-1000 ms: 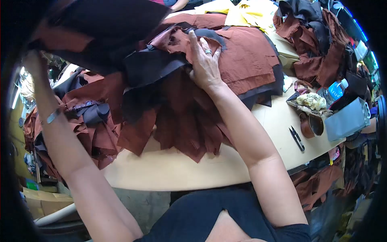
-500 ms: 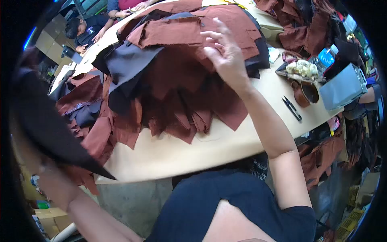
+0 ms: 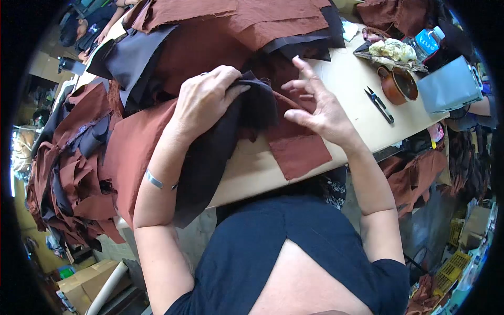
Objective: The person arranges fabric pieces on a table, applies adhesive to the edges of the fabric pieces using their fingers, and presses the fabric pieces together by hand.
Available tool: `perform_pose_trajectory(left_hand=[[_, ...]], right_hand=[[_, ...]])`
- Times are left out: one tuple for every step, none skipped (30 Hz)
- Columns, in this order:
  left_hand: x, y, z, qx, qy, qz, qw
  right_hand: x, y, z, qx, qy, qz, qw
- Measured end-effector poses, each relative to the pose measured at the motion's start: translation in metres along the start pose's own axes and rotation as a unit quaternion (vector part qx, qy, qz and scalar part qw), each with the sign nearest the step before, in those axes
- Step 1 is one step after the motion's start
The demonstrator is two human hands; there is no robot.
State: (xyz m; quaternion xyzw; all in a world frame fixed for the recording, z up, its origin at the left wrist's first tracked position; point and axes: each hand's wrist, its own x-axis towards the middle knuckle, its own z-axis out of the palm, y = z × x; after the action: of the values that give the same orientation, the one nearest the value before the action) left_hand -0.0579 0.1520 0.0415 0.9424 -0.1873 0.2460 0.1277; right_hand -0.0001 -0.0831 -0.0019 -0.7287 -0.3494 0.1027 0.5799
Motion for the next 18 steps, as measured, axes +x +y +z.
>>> perform_pose_trajectory(left_hand=[[0.0, 0.0, -0.003, -0.004, 0.004, -0.007, 1.0], [-0.001, -0.001, -0.004, -0.007, 0.009, -0.015, 1.0], [-0.003, -0.003, -0.005, -0.02, 0.012, -0.032, 0.999], [-0.004, -0.002, -0.007, -0.043, 0.009, -0.039, 0.998], [-0.004, 0.0, -0.011, -0.066, 0.007, -0.046, 0.997], [-0.005, 0.002, -0.014, -0.089, 0.004, -0.053, 0.995], [-0.007, 0.002, -0.014, -0.133, -0.002, -0.05, 0.99], [-0.009, 0.002, -0.015, -0.128, -0.018, -0.029, 0.991], [-0.011, 0.001, -0.016, -0.124, -0.033, -0.007, 0.992], [-0.013, 0.002, -0.016, -0.12, -0.048, 0.016, 0.991], [-0.015, 0.005, -0.015, -0.126, -0.069, 0.006, 0.99], [-0.015, 0.005, -0.013, -0.102, -0.07, 0.017, 0.992], [-0.017, 0.005, -0.01, -0.079, -0.071, 0.028, 0.994], [-0.019, 0.004, -0.007, -0.056, -0.072, 0.038, 0.995], [-0.021, 0.0, -0.002, -0.038, -0.073, 0.045, 0.996], [-0.022, 0.0, 0.001, -0.037, -0.073, 0.038, 0.996], [-0.022, -0.001, 0.003, -0.034, -0.073, 0.03, 0.996], [-0.023, -0.001, 0.004, -0.032, -0.074, 0.024, 0.996]], right_hand=[[-0.001, 0.006, 0.007, 0.014, -0.005, -0.004, 1.0], [-0.002, 0.006, 0.007, 0.006, -0.021, 0.04, 0.999], [-0.003, 0.004, 0.006, -0.001, -0.036, 0.085, 0.996], [-0.003, 0.002, 0.003, -0.009, -0.052, 0.131, 0.99], [-0.003, 0.002, -0.001, -0.023, -0.044, 0.123, 0.991], [-0.003, 0.006, -0.006, -0.001, -0.029, 0.105, 0.994], [-0.003, 0.012, -0.012, 0.022, -0.014, 0.087, 0.996], [-0.004, 0.016, -0.017, 0.044, 0.002, 0.07, 0.997], [-0.005, 0.014, -0.024, 0.01, 0.014, 0.057, 0.998], [-0.006, 0.014, -0.028, -0.06, 0.039, 0.047, 0.996], [-0.008, 0.013, -0.032, -0.131, 0.064, 0.036, 0.989], [-0.01, 0.013, -0.034, -0.2, 0.087, 0.026, 0.975], [-0.012, 0.017, -0.032, -0.363, 0.134, -0.067, 0.92], [-0.018, 0.014, -0.03, -0.378, 0.121, -0.089, 0.913], [-0.026, 0.008, -0.026, -0.393, 0.107, -0.111, 0.907], [-0.033, 0.001, -0.021, -0.407, 0.092, -0.134, 0.899], [-0.04, -0.004, -0.015, -0.383, 0.054, -0.149, 0.91], [-0.048, -0.009, -0.008, -0.372, -0.015, -0.065, 0.926]])
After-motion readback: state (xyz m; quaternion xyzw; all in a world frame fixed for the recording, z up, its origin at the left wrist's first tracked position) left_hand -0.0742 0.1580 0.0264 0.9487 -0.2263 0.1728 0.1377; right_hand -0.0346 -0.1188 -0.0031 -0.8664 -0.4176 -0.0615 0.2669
